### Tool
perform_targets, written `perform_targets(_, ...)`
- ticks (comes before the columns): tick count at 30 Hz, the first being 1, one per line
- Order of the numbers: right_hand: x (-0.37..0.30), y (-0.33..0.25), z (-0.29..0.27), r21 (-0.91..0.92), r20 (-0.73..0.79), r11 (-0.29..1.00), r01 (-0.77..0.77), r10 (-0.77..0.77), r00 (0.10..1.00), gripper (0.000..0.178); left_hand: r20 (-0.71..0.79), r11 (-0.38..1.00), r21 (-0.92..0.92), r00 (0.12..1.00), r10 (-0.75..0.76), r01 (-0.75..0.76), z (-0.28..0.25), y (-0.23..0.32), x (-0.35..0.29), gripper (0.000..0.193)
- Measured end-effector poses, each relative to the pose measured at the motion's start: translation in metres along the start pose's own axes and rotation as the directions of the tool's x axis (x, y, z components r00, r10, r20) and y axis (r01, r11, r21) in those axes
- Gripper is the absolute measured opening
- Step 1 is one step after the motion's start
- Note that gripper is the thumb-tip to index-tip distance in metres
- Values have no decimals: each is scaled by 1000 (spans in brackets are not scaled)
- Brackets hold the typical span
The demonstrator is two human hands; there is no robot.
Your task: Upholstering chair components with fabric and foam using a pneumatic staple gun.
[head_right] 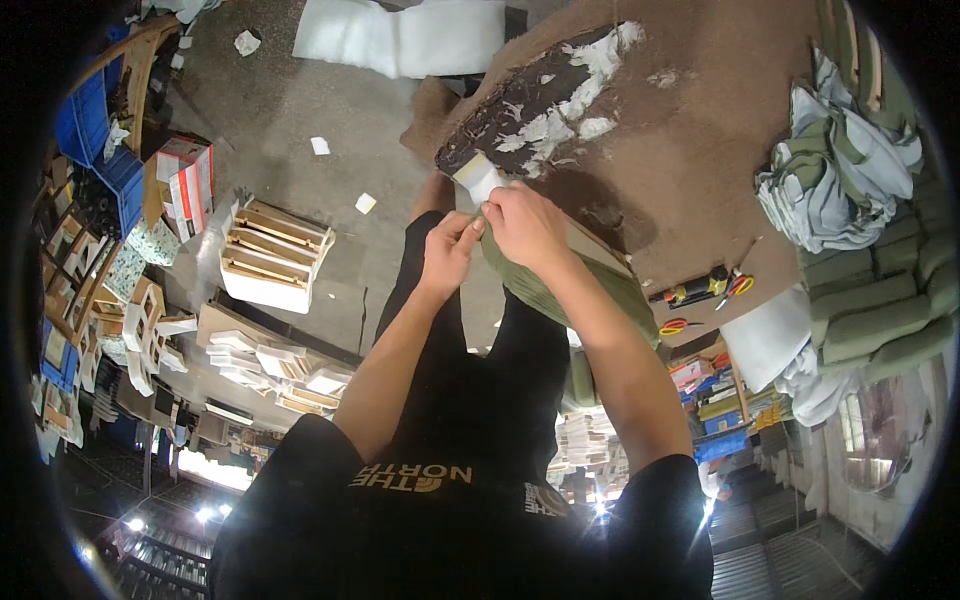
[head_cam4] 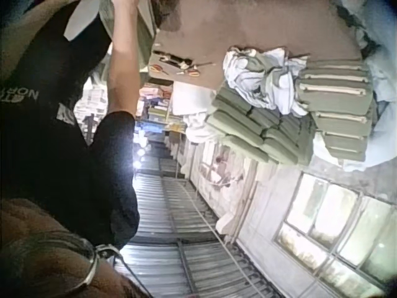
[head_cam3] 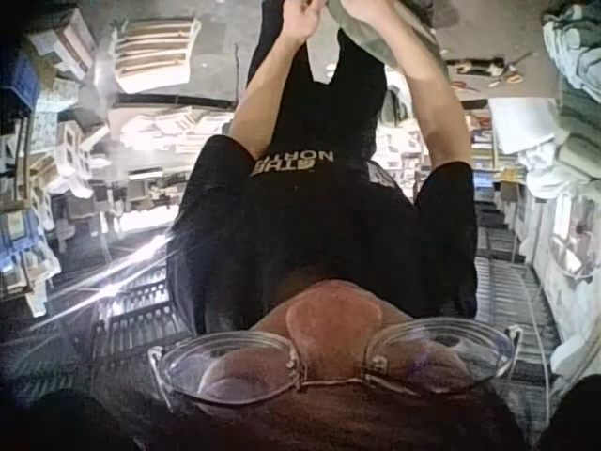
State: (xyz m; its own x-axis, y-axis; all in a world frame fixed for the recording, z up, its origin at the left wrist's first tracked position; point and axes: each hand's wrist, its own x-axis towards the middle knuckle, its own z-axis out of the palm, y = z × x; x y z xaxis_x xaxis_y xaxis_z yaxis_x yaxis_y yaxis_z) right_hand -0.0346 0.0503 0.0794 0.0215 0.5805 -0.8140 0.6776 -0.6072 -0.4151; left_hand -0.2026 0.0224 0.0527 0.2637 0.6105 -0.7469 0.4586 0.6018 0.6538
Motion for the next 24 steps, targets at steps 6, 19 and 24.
perform_targets(6,11,1,14,-9,-32,997,-71,70,997,25,-38,993,-97,997,-64,61,10,-14,9,25)
perform_targets(19,81,18,50,-119,-113,950,-289,276,955,31,-199,946,325,976,84,-15,27,-48,67,30)
perform_targets(24,90,41,69,-59,-100,966,-252,245,964,33,-441,938,-282,842,-311,199,66,-63,51,34)
